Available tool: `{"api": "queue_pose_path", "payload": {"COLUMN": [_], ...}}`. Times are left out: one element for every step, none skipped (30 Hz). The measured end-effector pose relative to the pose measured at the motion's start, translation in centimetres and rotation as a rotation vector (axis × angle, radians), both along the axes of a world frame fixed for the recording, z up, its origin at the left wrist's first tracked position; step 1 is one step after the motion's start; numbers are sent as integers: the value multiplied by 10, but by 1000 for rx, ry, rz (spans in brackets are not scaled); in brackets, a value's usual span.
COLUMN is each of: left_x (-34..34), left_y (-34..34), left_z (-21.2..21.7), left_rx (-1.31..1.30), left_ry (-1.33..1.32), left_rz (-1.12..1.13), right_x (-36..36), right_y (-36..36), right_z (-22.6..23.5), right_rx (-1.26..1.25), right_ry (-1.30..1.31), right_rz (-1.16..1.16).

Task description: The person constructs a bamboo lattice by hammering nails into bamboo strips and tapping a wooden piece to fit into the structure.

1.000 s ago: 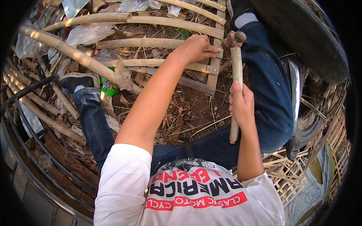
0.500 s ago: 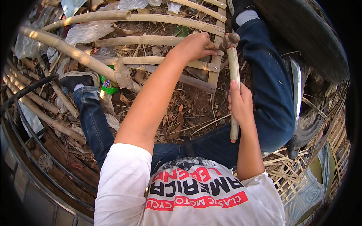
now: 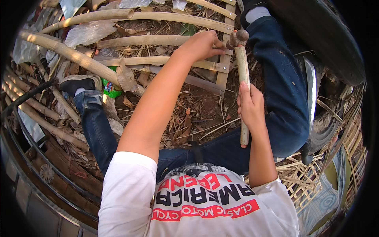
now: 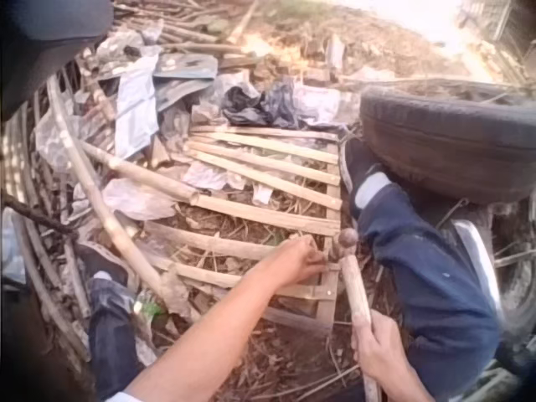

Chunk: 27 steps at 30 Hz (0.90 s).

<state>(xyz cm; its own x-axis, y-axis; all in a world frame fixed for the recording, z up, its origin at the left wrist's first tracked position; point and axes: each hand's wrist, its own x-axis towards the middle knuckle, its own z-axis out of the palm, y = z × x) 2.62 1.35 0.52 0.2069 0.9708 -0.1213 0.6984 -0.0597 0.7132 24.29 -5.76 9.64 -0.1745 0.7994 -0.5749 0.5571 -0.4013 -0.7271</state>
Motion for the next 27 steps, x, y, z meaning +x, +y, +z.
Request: {"api": "queue_pose_path", "payload": {"left_x": [-2, -3, -3, -3, -2, -2, 1, 3, 4, 1, -2, -4, -6, -6, -6, -3, -3, -1, 1, 3, 4, 0, -2, -3, -2, -1, -1], "left_y": [-4, -4, -2, -2, -2, -2, 2, 4, 6, 7, 5, 2, -2, -1, 1, 1, 5, -1, 1, 2, 2, 1, 0, 2, -1, -4, -2], "left_z": [3, 0, -3, -5, -6, -8, -7, -6, -5, -6, -11, -18, -19, -20, -21, -18, -10, -12, -10, -11, -12, -11, -11, -10, -6, -4, -8], "left_rx": [-37, 4, 44, 79, 65, 51, 45, 22, -2, -24, 4, 31, 55, 73, 90, 99, 38, 37, 53, 68, 39, 13, -14, -8, -17, -26, -13], "left_ry": [-4, -15, -25, -35, -26, -16, -13, -29, -46, -56, -51, -47, -39, -33, -27, -23, -49, -40, -28, -24, -25, -19, -13, -16, -25, -34, -57], "left_rz": [31, 19, 8, -4, -11, -18, -34, -39, -45, -45, -43, -40, -32, -31, -29, -34, -47, -43, -41, -40, -31, -17, -4, 17, 35, 54, -1], "right_x": [-3, -5, -6, -7, -6, -6, -5, -4, -2, -5, -7, -10, -12, -14, -13, -9, -7, -5, -4, -2, 2, -3, -3, -2, -3, -6, -7], "right_y": [-3, -6, -7, -8, -8, -9, -7, -4, 0, 3, 4, 3, -2, -5, -2, -1, 2, 1, 2, 2, 1, 0, 0, 0, -1, -1, -2], "right_z": [5, 11, 16, 19, 22, 22, 18, 10, 1, 0, 4, 10, 14, 18, 23, 28, 30, 29, 26, 18, 6, 6, 8, 9, 14, 22, 26], "right_rx": [-4, -8, -13, 4, 21, 38, 56, 24, -9, -41, -59, -62, -69, -78, -4, 62, 120, 126, 68, 9, -114, -133, -95, -57, -29, -2, 25], "right_ry": [24, 47, 71, 97, 124, 150, 141, 119, 97, 82, 71, 80, 94, 107, 125, 140, 186, 176, 136, 89, 64, 107, 71, 35, 58, 80, 103], "right_rz": [-26, -51, -77, -89, -101, -113, -117, -112, -107, -97, -92, -122, -146, -170, -163, -164, -147, -145, -140, -136, -142, -187, -125, -63, -80, -96, -112]}}
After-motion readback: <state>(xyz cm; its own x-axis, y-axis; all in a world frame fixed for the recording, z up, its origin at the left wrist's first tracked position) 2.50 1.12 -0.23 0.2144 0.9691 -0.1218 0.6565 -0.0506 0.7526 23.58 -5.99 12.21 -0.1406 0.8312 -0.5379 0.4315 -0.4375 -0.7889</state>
